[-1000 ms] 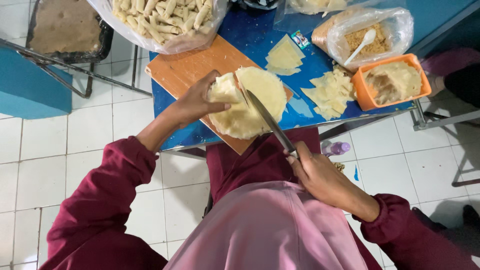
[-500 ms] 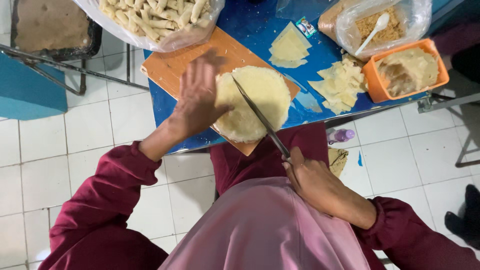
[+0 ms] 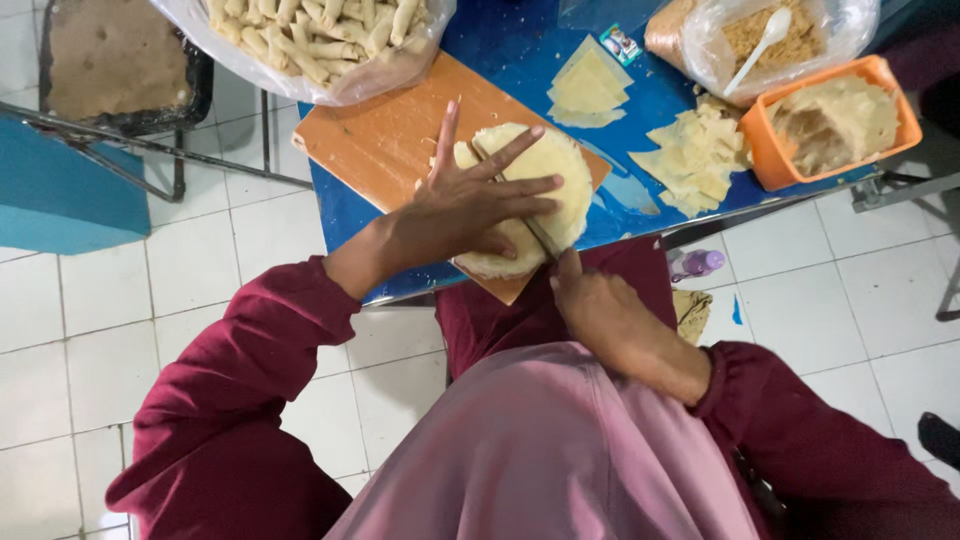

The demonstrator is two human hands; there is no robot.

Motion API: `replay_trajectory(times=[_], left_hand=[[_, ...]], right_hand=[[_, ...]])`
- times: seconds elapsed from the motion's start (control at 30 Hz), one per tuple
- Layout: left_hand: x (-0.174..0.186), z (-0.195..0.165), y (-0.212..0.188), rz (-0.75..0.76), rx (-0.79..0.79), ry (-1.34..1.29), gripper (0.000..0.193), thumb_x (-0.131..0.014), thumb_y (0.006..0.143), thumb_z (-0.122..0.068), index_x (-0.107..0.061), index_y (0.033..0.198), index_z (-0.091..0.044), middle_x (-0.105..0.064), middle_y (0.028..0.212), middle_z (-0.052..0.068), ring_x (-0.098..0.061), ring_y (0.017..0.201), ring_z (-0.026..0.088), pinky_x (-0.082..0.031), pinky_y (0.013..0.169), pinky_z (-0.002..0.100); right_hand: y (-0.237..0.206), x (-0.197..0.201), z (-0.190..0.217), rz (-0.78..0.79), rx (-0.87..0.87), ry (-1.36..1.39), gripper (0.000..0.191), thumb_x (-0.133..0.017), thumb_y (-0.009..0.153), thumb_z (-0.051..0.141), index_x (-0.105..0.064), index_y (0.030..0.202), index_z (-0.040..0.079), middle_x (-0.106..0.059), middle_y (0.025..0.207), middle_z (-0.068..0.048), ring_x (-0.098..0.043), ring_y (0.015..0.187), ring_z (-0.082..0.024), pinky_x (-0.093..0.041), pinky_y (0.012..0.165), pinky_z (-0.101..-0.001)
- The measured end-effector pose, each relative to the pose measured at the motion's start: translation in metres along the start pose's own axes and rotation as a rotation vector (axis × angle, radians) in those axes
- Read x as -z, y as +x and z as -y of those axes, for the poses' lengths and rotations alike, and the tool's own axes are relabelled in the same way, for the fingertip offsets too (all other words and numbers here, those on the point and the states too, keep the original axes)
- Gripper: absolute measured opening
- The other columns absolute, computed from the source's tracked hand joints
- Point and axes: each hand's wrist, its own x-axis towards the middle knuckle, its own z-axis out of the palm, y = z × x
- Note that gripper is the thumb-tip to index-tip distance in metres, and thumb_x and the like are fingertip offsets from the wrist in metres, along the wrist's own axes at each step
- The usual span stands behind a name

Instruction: The person holds a large flat pale dough disc over a small blue table and peels thin sheets off it by hand, setting the peeled pieces aside. They then pick up a knife and cut the remaining disc into smaller pieces on a wooden board.

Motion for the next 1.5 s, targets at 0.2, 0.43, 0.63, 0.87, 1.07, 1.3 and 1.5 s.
replay_trajectory(times=[0.2, 0.43, 0.63, 0.87, 1.07, 1.3, 1.5], left_hand=[[-0.002, -0.001, 0.004, -0.050, 0.020, 0.025, 0.075, -0.079, 0.072, -0.054, -0.060, 0.143, -0.041, -0.042, 0.159, -0.020, -0.009, 0.158, 0.021, 0.014, 0.105, 0.086], [-0.002, 0.001, 0.003, -0.022, -0.007, -0.020, 0.070, -0.079, 0.076, -0.054, -0.060, 0.142, -0.041, -0.041, 0.160, -0.019, -0.009, 0.158, 0.019, 0.014, 0.106, 0.086], [0.000, 0.000, 0.003, -0.065, -0.002, -0.009, 0.073, -0.079, 0.076, -0.052, -0.057, 0.145, -0.043, -0.043, 0.160, -0.020, -0.009, 0.160, 0.020, 0.014, 0.108, 0.086], [0.003, 0.007, 0.003, 0.014, 0.018, -0.051, 0.071, -0.078, 0.079, -0.052, -0.055, 0.146, -0.044, -0.042, 0.163, -0.017, -0.007, 0.161, 0.018, 0.023, 0.108, 0.081], [0.008, 0.005, 0.005, 0.050, 0.091, -0.130, 0.072, -0.078, 0.077, -0.050, -0.054, 0.145, -0.043, -0.041, 0.160, -0.017, -0.002, 0.159, 0.024, 0.024, 0.102, 0.082], [0.006, 0.001, 0.003, 0.073, 0.092, -0.105, 0.074, -0.078, 0.074, -0.049, -0.054, 0.144, -0.047, -0.039, 0.162, -0.018, -0.004, 0.158, 0.021, 0.024, 0.105, 0.082], [0.007, 0.003, 0.004, 0.043, 0.085, -0.085, 0.073, -0.078, 0.077, -0.049, -0.053, 0.145, -0.047, -0.040, 0.161, -0.018, -0.004, 0.159, 0.022, 0.019, 0.105, 0.085]], right_hand=[[-0.029, 0.003, -0.019, 0.003, -0.004, -0.088, 0.029, -0.047, 0.103, 0.028, -0.044, 0.110, -0.001, -0.068, 0.075, -0.027, -0.068, 0.071, -0.051, -0.053, 0.061, -0.0610], [0.003, 0.003, 0.002, -0.012, -0.037, 0.010, 0.029, -0.046, 0.102, 0.026, -0.043, 0.116, 0.000, -0.069, 0.076, -0.029, -0.067, 0.075, -0.052, -0.053, 0.067, -0.0627], [-0.027, 0.008, -0.020, 0.063, 0.049, -0.091, 0.033, -0.043, 0.104, 0.026, -0.042, 0.114, -0.005, -0.069, 0.073, -0.027, -0.070, 0.073, -0.048, -0.055, 0.064, -0.0586], [-0.004, -0.007, -0.017, -0.019, 0.006, -0.030, 0.031, -0.045, 0.106, 0.028, -0.045, 0.103, -0.003, -0.067, 0.068, -0.027, -0.069, 0.070, -0.048, -0.055, 0.062, -0.0567], [-0.024, 0.001, -0.021, 0.021, -0.015, 0.097, 0.027, -0.045, 0.104, 0.028, -0.044, 0.111, 0.002, -0.069, 0.074, -0.028, -0.068, 0.075, -0.051, -0.053, 0.065, -0.0617], [0.020, -0.006, -0.005, -0.107, 0.055, 0.061, 0.028, -0.050, 0.102, 0.025, -0.046, 0.114, 0.000, -0.067, 0.082, -0.032, -0.066, 0.078, -0.053, -0.052, 0.066, -0.0640], [0.001, -0.004, -0.022, -0.048, 0.052, 0.014, 0.030, -0.047, 0.103, 0.026, -0.045, 0.117, 0.000, -0.070, 0.078, -0.030, -0.068, 0.076, -0.051, -0.053, 0.067, -0.0619]])
